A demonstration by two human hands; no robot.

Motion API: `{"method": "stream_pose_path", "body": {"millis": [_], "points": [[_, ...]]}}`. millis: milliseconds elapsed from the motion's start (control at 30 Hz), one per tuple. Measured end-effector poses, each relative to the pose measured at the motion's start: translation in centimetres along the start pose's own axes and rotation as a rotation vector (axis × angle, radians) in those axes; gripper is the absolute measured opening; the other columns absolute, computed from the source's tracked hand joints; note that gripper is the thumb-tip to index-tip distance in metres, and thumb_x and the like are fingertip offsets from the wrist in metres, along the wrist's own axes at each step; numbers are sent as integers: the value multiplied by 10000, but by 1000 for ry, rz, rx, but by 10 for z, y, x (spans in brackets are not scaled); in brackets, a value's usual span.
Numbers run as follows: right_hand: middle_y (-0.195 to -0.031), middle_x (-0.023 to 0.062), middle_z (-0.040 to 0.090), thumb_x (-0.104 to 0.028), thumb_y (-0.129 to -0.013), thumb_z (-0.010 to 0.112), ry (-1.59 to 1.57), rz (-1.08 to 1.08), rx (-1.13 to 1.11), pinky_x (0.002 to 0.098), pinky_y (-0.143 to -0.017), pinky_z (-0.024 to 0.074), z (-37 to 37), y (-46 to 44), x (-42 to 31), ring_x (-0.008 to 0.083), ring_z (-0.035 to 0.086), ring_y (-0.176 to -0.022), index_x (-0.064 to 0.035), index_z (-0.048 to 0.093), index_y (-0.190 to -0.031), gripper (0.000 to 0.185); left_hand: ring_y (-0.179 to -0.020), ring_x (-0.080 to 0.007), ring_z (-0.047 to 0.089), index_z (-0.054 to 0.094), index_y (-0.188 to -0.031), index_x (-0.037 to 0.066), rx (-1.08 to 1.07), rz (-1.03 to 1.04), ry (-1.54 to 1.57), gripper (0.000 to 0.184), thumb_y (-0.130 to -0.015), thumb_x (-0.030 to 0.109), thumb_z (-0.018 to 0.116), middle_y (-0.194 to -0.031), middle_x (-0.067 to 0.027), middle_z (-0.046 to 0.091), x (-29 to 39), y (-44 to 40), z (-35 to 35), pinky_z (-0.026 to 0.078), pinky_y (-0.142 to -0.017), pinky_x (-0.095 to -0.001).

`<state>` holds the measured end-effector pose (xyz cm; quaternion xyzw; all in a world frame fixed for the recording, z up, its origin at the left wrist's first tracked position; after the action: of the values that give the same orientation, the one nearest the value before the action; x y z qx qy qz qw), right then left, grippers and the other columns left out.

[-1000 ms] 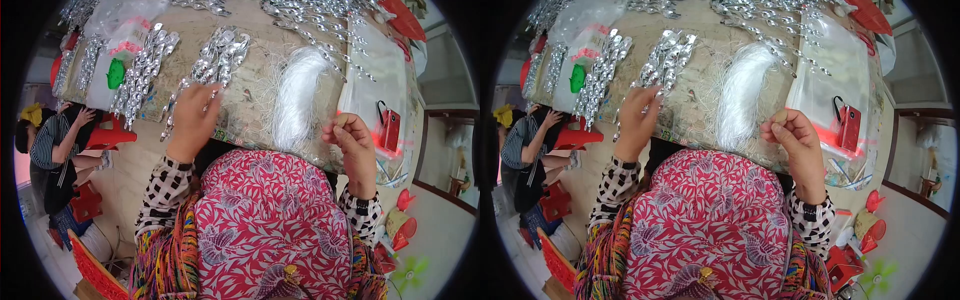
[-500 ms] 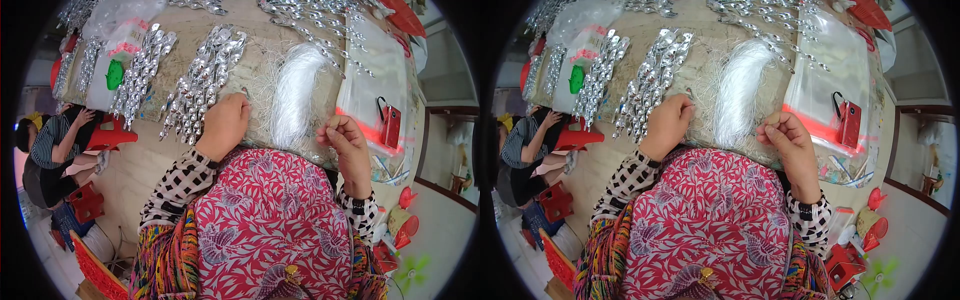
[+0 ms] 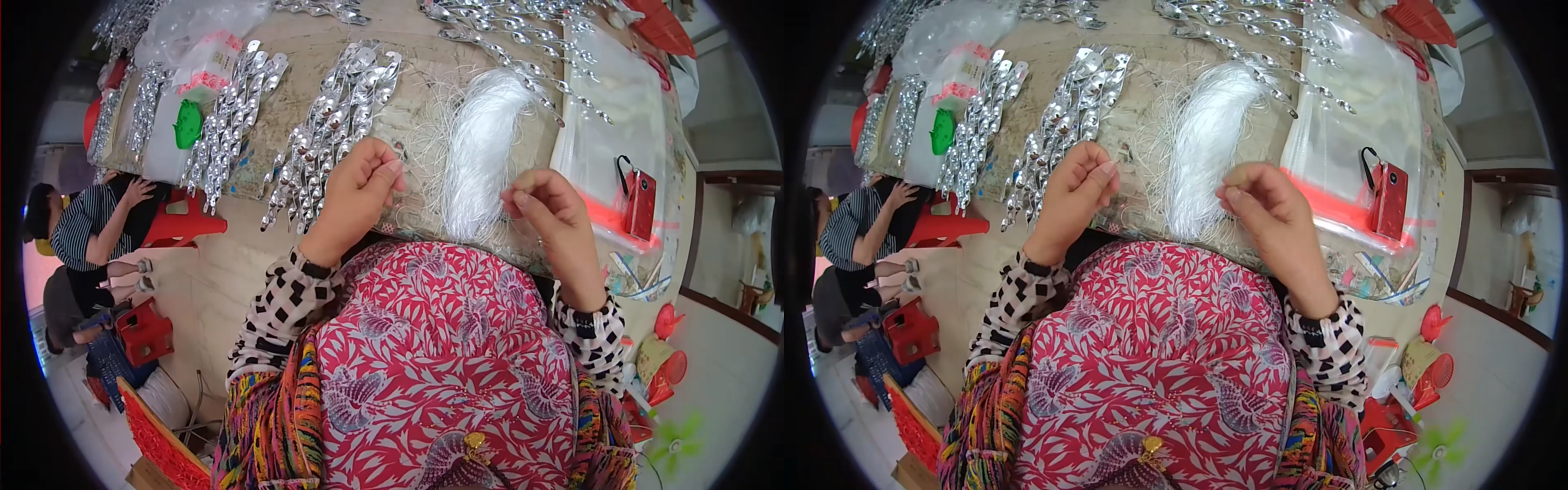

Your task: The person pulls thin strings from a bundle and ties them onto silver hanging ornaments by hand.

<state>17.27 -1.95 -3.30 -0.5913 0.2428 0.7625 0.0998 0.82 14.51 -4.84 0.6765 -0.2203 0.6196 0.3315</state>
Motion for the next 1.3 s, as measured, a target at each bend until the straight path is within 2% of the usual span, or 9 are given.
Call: {"method": "stream_pose_path", "body": {"millis": [100, 267, 367, 467, 633, 767, 867, 933, 1300], "points": [[-1052, 31, 586, -12, -904, 533, 383, -182, -119, 222, -782, 448, 35, -13, -21, 73, 555, -856, -16, 538, -1153, 250, -622, -31, 471, 531, -871, 49, -71, 5, 28, 69, -929, 86, 533, -737, 22, 553, 16, 6, 11, 397, -554, -195], [-1104, 35, 561, -20, -903, 540, 458, -253, -246, 207, -742, 450, 83, -24, -32, 57, 553, -839, -18, 468, -1302, 406, -624, -36, 472, 519, -952, 51, -186, 32, -50, 35, -935, 77, 535, -765, 16, 553, 30, 17, 27, 383, -560, -173], [-1087, 34, 562, -37, -908, 550, 548, -323, -237, 205, -723, 452, 90, -26, -31, 61, 556, -828, -27, 466, -1289, 391, -623, -38, 482, 519, -948, 48, -151, 30, 49, 35, -933, 75, 536, -773, 11, 565, 30, 18, 21, 387, -559, -174], [-1085, 36, 565, -62, -915, 560, 331, -134, -138, 203, -716, 456, 78, -30, -11, 69, 559, -829, -41, 454, -1285, 385, -618, -42, 503, 538, -949, 38, -64, 45, 210, 45, -927, 77, 544, -782, -2, 585, 27, 17, 11, 413, -552, -184], [-1083, 45, 572, -100, -927, 566, -179, 56, -313, 207, -713, 468, 111, -17, 6, 79, 573, -823, -35, 440, -1269, 371, -609, -53, 520, 544, -971, 49, -37, -6, 453, 56, -927, 82, 557, -807, -46, 628, 17, 14, 15, 413, -539, -176], [-999, 18, 589, -127, -935, 570, -112, 120, -314, 197, -688, 448, 115, -17, 17, 59, 545, -794, -24, 507, -1190, 282, -600, -66, 527, 561, -990, 45, -22, -36, 591, 92, -904, 64, 588, -849, -97, 662, 13, 12, 12, 421, -524, -182], [-884, -19, 582, -143, -943, 569, 174, 103, -353, 181, -644, 401, 109, -18, 27, 32, 491, -754, -14, 578, -1077, 186, -611, -60, 543, 572, -1016, 59, -26, -54, 630, 122, -896, 54, 594, -894, -91, 670, 10, 12, 6, 441, -555, -178], [-778, -53, 538, -140, -946, 568, 203, -93, -231, 174, -615, 357, 101, -19, 9, 18, 439, -714, -8, 609, -986, 143, -624, -62, 552, 572, -1025, 60, -8, -50, 650, 141, -888, 50, 605, -906, -96, 673, 12, 13, 2, 450, -569, -184], [-758, -51, 525, -112, -940, 569, 359, -164, -199, 190, -611, 364, 92, -10, -2, 30, 426, -685, 5, 591, -970, 123, -676, -76, 582, 544, -1098, 47, 166, 53, 495, 289, -835, 17, 661, -889, -70, 680, 24, 16, -26, 466, -603, -206]]}}
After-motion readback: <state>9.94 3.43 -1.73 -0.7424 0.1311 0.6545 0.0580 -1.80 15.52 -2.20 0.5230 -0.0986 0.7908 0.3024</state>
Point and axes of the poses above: each hand's wrist, its own y-axis away from the middle knuckle, its own z-axis out of the palm, x = y × z, the point moved 10 cm from there along -y, towards the middle knuckle
